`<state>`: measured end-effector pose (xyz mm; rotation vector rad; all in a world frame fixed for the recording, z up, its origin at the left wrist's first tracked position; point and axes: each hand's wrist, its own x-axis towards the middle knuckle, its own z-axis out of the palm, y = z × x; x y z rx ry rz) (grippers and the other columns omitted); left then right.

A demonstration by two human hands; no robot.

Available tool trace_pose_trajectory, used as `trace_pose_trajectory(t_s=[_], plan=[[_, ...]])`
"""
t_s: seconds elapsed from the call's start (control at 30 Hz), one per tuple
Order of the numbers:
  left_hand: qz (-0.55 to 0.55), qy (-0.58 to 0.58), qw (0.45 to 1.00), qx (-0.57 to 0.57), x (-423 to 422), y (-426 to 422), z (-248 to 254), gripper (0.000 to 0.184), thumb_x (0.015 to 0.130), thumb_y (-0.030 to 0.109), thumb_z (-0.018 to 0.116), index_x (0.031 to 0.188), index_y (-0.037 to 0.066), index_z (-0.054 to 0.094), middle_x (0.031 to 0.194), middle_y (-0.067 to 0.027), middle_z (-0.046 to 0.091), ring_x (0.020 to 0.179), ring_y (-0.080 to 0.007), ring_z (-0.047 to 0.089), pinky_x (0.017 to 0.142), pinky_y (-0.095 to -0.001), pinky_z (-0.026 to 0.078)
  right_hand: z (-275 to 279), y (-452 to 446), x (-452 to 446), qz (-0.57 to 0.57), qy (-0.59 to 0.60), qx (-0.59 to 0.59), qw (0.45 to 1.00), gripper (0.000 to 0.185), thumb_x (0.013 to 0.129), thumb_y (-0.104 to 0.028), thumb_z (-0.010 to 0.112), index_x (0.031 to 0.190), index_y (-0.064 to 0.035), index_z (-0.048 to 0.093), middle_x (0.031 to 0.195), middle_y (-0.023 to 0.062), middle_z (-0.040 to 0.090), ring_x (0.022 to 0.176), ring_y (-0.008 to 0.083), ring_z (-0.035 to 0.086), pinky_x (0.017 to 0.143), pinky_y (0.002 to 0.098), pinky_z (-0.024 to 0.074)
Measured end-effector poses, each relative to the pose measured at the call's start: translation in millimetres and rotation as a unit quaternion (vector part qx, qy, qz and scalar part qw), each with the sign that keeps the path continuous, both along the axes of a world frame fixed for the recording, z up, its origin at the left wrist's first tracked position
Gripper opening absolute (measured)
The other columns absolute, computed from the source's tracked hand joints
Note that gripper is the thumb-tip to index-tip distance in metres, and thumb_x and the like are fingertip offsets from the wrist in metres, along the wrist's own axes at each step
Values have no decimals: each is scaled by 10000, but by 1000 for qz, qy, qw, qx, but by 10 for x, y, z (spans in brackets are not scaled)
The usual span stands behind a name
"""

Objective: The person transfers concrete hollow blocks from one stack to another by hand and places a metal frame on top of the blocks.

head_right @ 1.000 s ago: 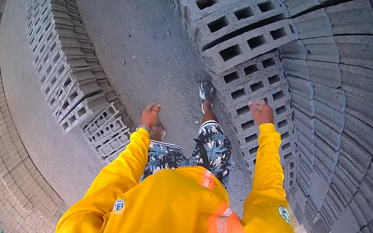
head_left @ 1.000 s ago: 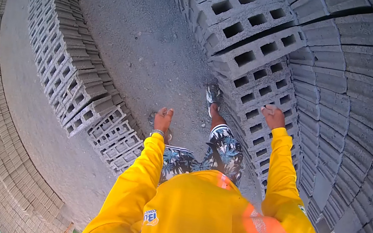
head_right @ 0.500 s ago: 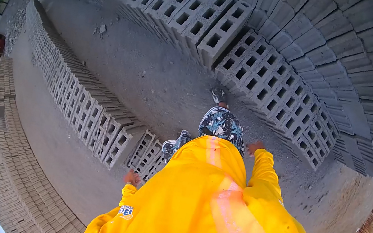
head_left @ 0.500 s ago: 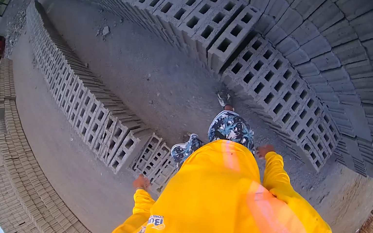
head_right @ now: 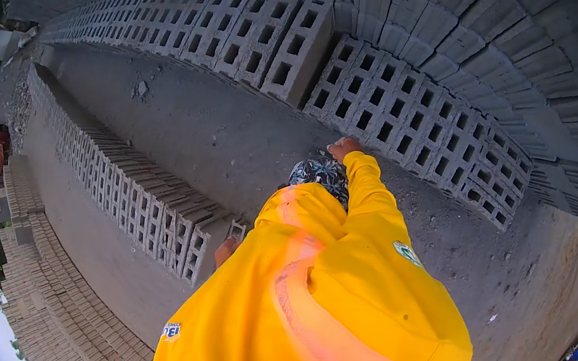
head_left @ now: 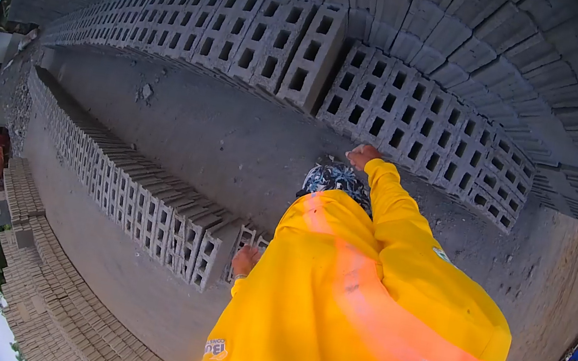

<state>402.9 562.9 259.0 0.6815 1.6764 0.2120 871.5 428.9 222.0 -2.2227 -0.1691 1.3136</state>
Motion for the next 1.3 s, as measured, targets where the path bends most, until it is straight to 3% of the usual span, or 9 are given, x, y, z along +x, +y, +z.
trace_pose_trajectory(t_s=[0.17, 0.2, 0.27, 0.77, 0.8, 0.93, 1.07, 1.17, 1.3], plan=[[-20, 21, 999, -26, 172, -73, -1, 394, 960, 312, 584, 1208, 6, 603, 1095, -148, 691, 940, -260, 684, 770, -361, 543, -296, -392, 346, -45, 79, -73, 993, 467, 864, -360, 659, 1169, -7, 660, 1115, 184, 694, 1004, 325, 672, 937, 374, 494], [-22, 24, 999, -25, 217, -59, 21, 389, 960, 308, 583, 1203, 5, 604, 1089, -147, 692, 933, -258, 684, 766, -357, 543, -840, -558, 292, -60, -11, -78, 995, 421, 870, -366, 641, 1039, 16, 690, 860, 136, 716, 743, 265, 691, 701, 354, 546], [-22, 27, 999, -18, 324, -30, 44, 380, 961, 301, 583, 1195, 2, 606, 1078, -147, 694, 921, -253, 685, 757, -350, 543, -1079, -735, 280, -68, -88, -141, 984, 406, 865, -363, 644, 1005, 15, 689, 849, 133, 715, 735, 274, 691, 704, 358, 547], [-10, -50, 999, -6, 946, 163, -179, 331, 967, 245, 582, 1145, -33, 612, 1025, -169, 701, 839, -217, 683, 742, -304, 552, -290, 164, 1161, -77, 29, 34, 996, 343, 846, -353, 664, 899, -21, 730, 821, 85, 717, 700, 227, 686, 703, 324, 542], [-31, -21, 999, 8, 1040, 148, -81, 338, 965, 248, 587, 1144, -38, 610, 1035, -177, 699, 854, -224, 685, 757, -308, 555, -155, 178, 1208, -67, 50, 14, 996, 390, 842, -351, 670, 1031, -11, 673, 905, 113, 723, 790, 227, 703, 752, 315, 554], [-156, 71, 983, 61, 1327, 124, 208, 378, 951, 262, 611, 1152, -57, 602, 1072, -202, 691, 919, -257, 689, 812, -332, 561, -488, 10, 1320, -27, 50, -29, 998, 396, 842, -338, 677, 1023, 14, 669, 913, 129, 722, 793, 236, 704, 752, 326, 556], [-22, -3, 1000, 15, 1122, 69, -77, 429, 936, 285, 629, 1169, -74, 590, 1097, -221, 683, 987, -287, 683, 864, -362, 552, -681, -238, 1324, -55, 63, -57, 995, 406, 841, -324, 690, 1020, 40, 661, 913, 151, 719, 785, 256, 708, 712, 342, 569], [-59, 86, 994, 37, 1536, 31, 421, 435, 933, 277, 626, 1180, -79, 589, 1107, -234, 677, 979, -294, 683, 870, -365, 548, -999, -339, 1306, -68, 64, -63, 994, 418, 835, -323, 702, 1024, 47, 654, 901, 167, 715, 776, 268, 710, 679, 348, 577], [-45, 43, 997, 39, 1364, 19, 184, 441, 932, 288, 617, 1175, -80, 597, 1119, -228, 676, 972, -289, 684, 862, -354, 547, -909, -275, 1290, -69, 60, -70, 993, 430, 836, -321, 704, 1031, 59, 651, 892, 174, 713, 770, 267, 709, 675, 350, 580]])
